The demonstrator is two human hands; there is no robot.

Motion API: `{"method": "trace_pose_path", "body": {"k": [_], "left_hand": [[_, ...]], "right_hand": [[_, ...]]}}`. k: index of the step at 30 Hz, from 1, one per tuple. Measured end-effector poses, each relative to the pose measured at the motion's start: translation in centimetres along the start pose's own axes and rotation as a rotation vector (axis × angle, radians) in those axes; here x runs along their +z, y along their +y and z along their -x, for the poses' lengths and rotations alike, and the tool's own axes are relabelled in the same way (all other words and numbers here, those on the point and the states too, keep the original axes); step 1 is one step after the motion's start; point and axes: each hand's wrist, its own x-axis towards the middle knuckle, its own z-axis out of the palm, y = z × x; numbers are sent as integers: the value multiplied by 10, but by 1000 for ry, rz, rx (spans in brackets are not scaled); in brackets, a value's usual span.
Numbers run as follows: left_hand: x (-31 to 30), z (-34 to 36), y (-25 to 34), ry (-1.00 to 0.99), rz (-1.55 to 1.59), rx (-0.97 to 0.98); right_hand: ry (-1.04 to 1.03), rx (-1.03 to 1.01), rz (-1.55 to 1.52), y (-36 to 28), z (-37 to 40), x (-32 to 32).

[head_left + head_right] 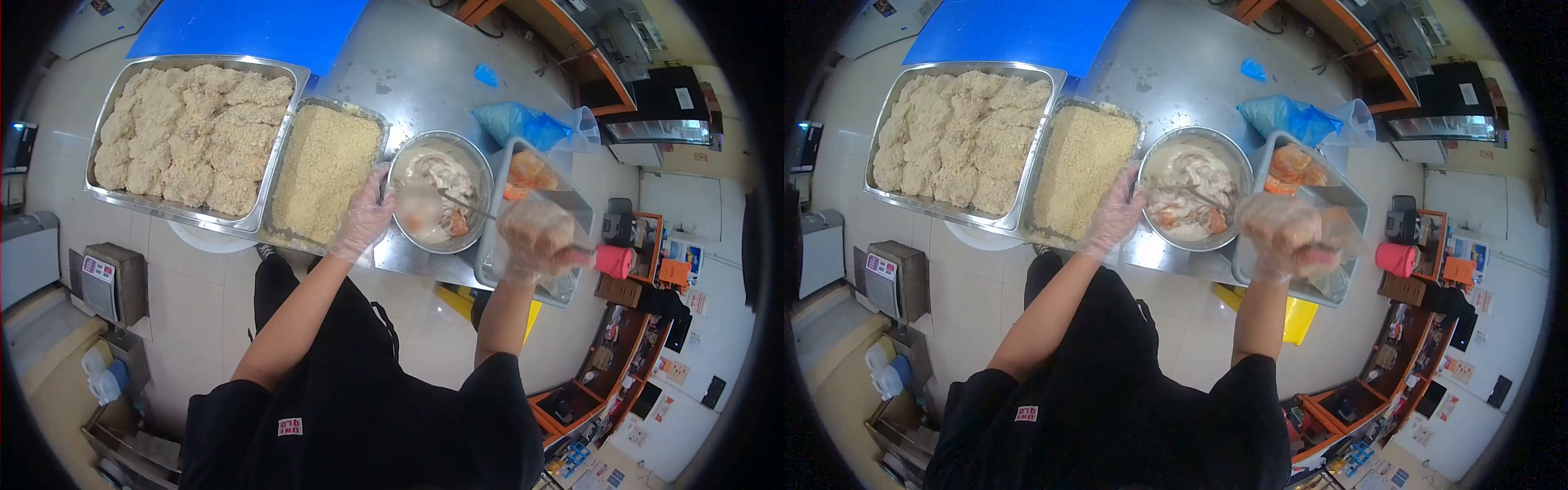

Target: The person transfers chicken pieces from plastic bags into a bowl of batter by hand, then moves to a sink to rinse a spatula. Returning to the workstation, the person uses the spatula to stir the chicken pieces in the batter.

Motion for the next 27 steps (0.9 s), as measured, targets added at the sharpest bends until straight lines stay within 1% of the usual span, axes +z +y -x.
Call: {"method": "trace_pose_path", "body": {"k": [1,3,4,7,10,13,16,18,20,22,23,25,27], "left_hand": [[0,0,2,3,6,4],[-6,1,13,-70,24,-114],[-9,1,19,-106,32,-172],[-7,0,14,-81,48,-119],[-10,0,23,-110,18,-157],[-4,-1,4,-30,0,7],[-3,-2,-3,-48,18,-8],[-2,-2,-5,-49,20,3],[-3,-1,-7,-50,27,-9],[-4,-4,1,-49,43,-40],[-6,-4,4,-91,49,-92],[-15,-6,32,-178,67,-201],[-18,-5,42,-183,97,-194]], "right_hand": [[-16,-4,10,-6,5,5],[-48,-12,27,-17,14,13],[-24,-31,69,-22,19,19],[31,-74,181,-36,30,35],[323,-194,336,-59,39,42],[165,-192,183,-81,31,44],[142,-18,162,-63,35,43],[137,60,175,-31,49,27],[247,92,378,6,55,22],[274,99,425,20,57,19],[282,106,446,26,57,16],[326,68,459,37,55,10],[347,27,467,47,47,2]]}}
